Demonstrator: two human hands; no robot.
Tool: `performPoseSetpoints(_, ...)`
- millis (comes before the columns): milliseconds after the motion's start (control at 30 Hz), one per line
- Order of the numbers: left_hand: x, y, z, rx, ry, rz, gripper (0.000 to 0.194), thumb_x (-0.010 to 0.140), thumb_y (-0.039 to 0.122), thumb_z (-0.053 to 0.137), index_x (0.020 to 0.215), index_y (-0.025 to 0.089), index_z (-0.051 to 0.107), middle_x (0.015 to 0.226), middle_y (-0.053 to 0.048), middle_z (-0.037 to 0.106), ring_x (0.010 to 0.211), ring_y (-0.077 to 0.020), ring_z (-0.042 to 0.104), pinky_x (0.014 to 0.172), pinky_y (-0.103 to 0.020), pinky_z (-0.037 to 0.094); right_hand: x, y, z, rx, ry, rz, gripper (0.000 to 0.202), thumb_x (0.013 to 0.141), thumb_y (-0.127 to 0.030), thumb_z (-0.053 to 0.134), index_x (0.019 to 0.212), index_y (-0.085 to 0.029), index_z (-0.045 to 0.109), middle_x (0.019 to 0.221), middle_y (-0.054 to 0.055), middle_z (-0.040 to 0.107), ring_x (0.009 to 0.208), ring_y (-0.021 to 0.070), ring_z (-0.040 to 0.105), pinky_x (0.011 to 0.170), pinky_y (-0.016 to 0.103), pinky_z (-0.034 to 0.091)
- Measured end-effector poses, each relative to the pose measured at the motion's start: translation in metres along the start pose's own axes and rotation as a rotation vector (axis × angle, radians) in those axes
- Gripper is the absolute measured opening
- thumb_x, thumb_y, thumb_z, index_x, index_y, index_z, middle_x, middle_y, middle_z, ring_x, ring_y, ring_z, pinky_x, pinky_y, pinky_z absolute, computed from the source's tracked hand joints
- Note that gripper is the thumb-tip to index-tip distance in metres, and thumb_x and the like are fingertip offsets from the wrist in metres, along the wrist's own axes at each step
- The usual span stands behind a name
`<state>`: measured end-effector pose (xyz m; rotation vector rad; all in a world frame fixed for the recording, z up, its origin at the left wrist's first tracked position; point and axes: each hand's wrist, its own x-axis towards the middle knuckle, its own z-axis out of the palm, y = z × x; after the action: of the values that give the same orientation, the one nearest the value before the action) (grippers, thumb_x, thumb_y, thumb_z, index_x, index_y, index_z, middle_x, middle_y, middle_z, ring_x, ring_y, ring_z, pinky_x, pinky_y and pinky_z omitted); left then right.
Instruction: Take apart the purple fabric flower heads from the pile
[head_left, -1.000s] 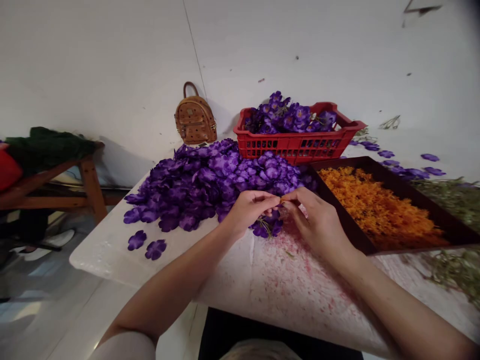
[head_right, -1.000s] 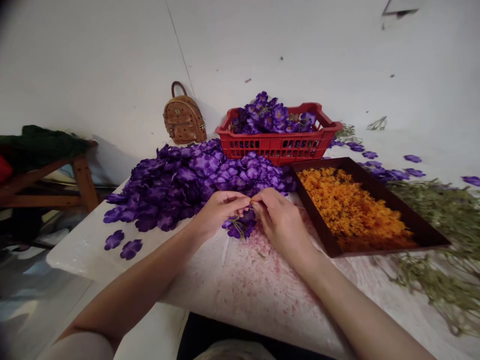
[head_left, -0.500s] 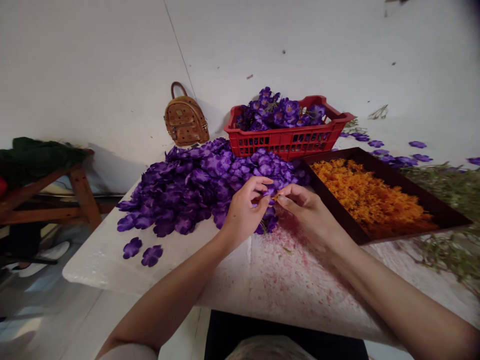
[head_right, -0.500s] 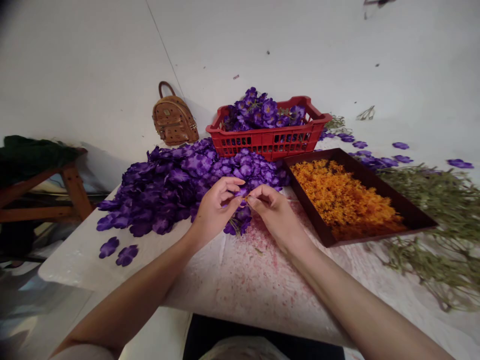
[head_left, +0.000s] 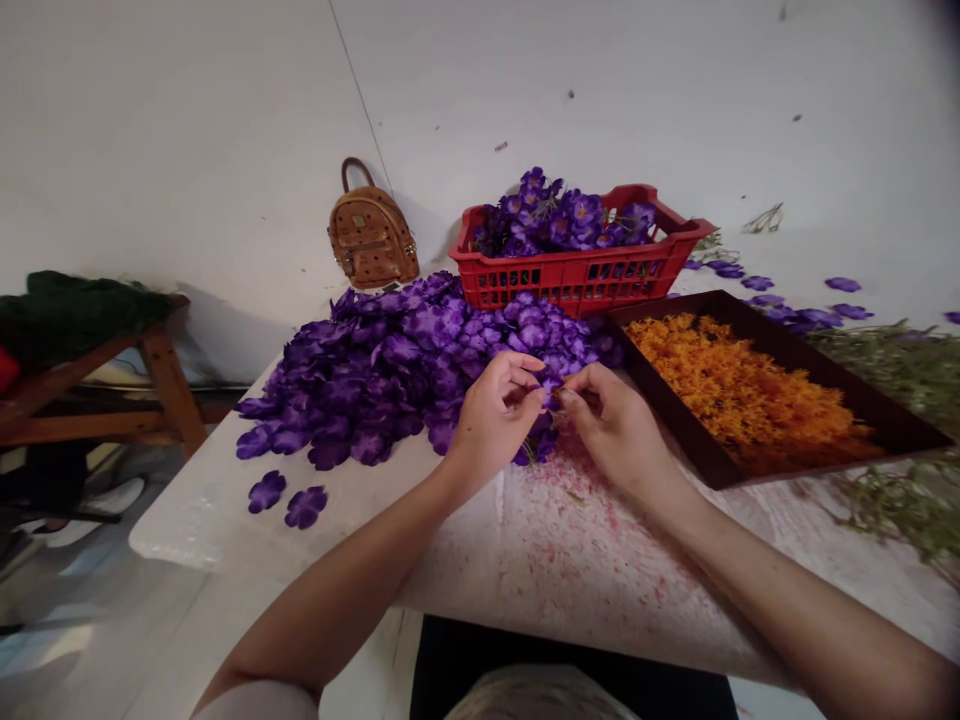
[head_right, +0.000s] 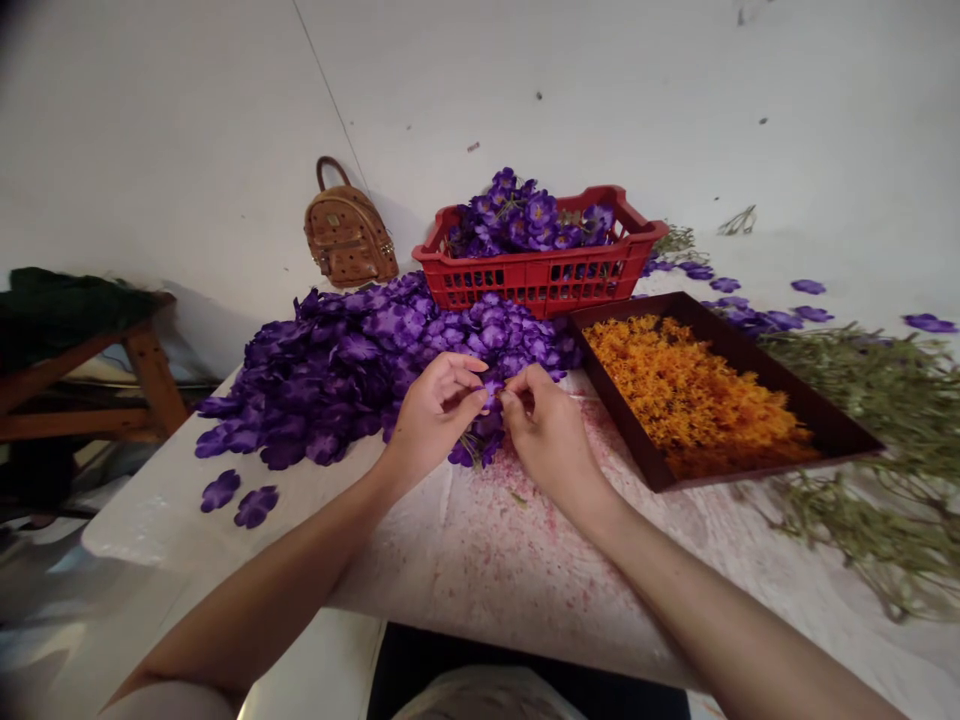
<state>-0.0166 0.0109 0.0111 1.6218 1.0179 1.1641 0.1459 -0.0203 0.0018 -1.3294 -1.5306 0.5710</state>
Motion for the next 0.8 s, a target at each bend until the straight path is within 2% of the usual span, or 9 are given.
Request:
performPoseSetpoints(233, -0.0022, 0.0003, 0.0020, -0.046, -0.018, 0.012, 0.021, 0.089, 0.008, 0.068, 0.106, 0.018, 0.065, 0.090, -0.001, 0.067, 0.080, -0.0124, 0.067, 0.075, -0.024, 0.055, 0.0006, -0.0002, 0.0000, 0.042, -0.031, 0.016, 0.012, 0.093, -0.030, 0.056, 0.082, -0.024, 0.057, 0.073, 0.003, 0.063, 0.066, 0.0201, 0.057, 0.063, 0.034, 0.042)
performPoseSetpoints(467, 0.0008, -0.0020, 0.0026, -0.222, -0.014, -0.124, 0.020, 0.085, 0.011, 0.071, 0.103, 0.017, 0.065, 0.088, 0.001, 0.063, 0.075, -0.0099, 0.064, 0.075, -0.024, 0.063, 0.0016, 0.0042, 0.0004, 0.042, 0.011, 0.002, 0.014, 0.093, -0.033, 0.057, 0.083, -0.025, 0.056, 0.074, 0.004, 0.064, 0.067, 0.0205, 0.057, 0.063, 0.034, 0.042)
performPoseSetpoints(667, -0.0006, 0.0007, 0.0038, -0.305, -0.032, -0.167, 0.020, 0.084, 0.012, 0.075, 0.101, 0.016, 0.065, 0.089, 0.001, 0.063, 0.074, -0.0086, 0.064, 0.076, -0.024, 0.065, -0.0003, -0.0013, 0.0012, 0.001, -0.002, -0.015, 0.011, 0.093, -0.031, 0.057, 0.084, -0.025, 0.057, 0.075, 0.005, 0.065, 0.067, 0.0212, 0.058, 0.062, 0.034, 0.041)
performPoseSetpoints(800, -0.0013, 0.0020, 0.0020, -0.348, -0.060, -0.172, 0.022, 0.090, 0.017, 0.074, 0.110, 0.016, 0.067, 0.088, -0.001, 0.067, 0.074, -0.0095, 0.068, 0.075, -0.023, 0.064, 0.0009, 0.0004, 0.0004, 0.069, -0.034, 0.032, 0.013, 0.091, -0.033, 0.058, 0.082, -0.024, 0.057, 0.075, 0.004, 0.063, 0.068, 0.0211, 0.056, 0.064, 0.035, 0.042)
